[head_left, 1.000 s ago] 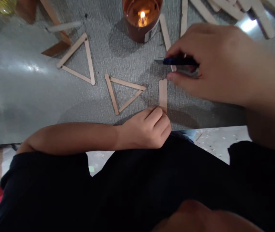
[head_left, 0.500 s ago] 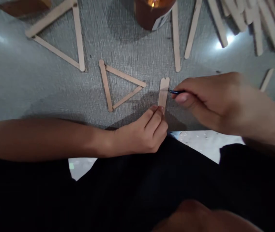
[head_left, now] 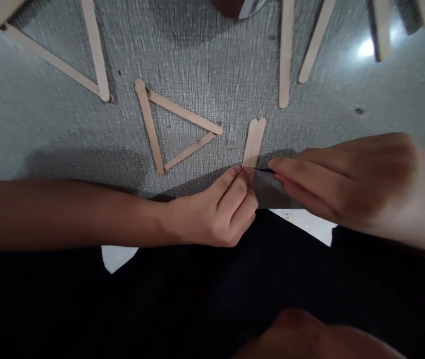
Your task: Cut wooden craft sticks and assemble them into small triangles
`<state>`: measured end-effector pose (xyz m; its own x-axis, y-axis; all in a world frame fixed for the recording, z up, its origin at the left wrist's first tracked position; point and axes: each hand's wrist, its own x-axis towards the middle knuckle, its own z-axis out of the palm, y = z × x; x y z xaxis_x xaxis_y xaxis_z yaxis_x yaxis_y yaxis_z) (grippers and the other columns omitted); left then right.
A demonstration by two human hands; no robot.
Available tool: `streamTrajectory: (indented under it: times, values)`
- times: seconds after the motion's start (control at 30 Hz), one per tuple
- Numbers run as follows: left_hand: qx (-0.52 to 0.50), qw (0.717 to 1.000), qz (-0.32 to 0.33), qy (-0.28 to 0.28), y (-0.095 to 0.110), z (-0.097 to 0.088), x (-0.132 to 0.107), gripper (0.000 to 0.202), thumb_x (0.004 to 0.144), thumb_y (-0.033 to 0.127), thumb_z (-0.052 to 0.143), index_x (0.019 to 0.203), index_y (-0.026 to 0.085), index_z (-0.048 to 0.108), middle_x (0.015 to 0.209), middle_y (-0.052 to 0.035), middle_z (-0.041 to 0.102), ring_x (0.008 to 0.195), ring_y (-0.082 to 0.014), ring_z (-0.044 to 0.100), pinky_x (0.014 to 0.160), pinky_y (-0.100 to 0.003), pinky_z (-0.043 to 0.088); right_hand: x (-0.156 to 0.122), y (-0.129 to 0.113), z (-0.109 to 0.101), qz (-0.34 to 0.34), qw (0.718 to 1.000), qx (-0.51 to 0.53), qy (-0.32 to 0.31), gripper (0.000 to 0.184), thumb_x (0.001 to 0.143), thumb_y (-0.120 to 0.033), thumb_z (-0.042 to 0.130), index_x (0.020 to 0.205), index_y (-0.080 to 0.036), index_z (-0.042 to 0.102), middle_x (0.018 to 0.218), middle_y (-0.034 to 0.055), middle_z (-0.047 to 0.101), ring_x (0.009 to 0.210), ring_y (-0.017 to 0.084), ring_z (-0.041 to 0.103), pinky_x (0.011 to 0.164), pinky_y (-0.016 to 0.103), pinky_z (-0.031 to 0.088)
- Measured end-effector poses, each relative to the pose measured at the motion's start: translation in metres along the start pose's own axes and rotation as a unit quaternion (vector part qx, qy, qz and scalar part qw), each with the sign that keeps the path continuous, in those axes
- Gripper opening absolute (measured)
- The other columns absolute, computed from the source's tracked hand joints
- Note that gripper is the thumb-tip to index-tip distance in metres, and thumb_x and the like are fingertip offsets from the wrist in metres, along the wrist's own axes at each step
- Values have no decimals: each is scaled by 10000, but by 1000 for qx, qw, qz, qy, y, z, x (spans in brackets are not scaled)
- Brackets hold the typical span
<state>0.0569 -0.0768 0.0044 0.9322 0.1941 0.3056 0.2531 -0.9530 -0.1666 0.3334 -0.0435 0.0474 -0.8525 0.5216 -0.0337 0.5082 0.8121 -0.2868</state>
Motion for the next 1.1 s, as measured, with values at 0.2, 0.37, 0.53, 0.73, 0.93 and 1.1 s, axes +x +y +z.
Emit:
streamTrajectory:
  times: [0.2,0.37,0.53,0.73,0.93,1.1]
  values:
    - [19,1000,2,-1,1,-4,-2,311,1079,242,612,1221,34,795,1179,-124,844,1108,-205,822,1058,-289,696,2,-12,1,-15,998,-55,32,218,1032,-266,712,858,-135,698,705,-7,649,553,88,471,489,297,277]
    - [37,999,22,-8,0,-6,-2,309,1097,239,575,1154,61,821,1130,-114,853,1060,-164,814,892,-211,654,0,-16,4,25,999,-26,7,263,1083,-275,619,857,-167,696,705,-11,620,549,87,429,521,305,244]
    - [27,999,24,-5,-1,-6,0,221,1056,165,637,1134,100,833,1091,-85,853,1016,-169,814,764,-214,655,3,-15,5,41,999,0,-22,307,1110,-284,560,840,-177,659,678,-20,536,572,88,390,551,297,246]
    - [23,1000,17,-9,-3,-6,1,219,1057,153,636,1132,82,830,1078,-91,849,1006,-184,830,727,-205,681,3,-12,9,9,1000,-19,-5,315,1105,-255,553,803,-170,578,668,-25,473,561,95,366,528,297,244]
    - [19,999,-32,-15,13,-3,-1,219,1022,110,668,1174,73,821,1149,-119,842,1037,-210,837,649,-191,651,2,-14,12,1,999,-43,1,248,1072,-250,612,840,-167,586,734,-15,512,559,94,356,482,276,257]
    - [-22,999,-34,-28,10,-4,-4,283,1036,80,605,1228,98,812,1253,-122,832,1093,-226,832,671,-210,682,2,-17,13,5,999,-49,-3,221,1069,-254,614,874,-152,637,795,1,542,545,84,342,453,264,274]
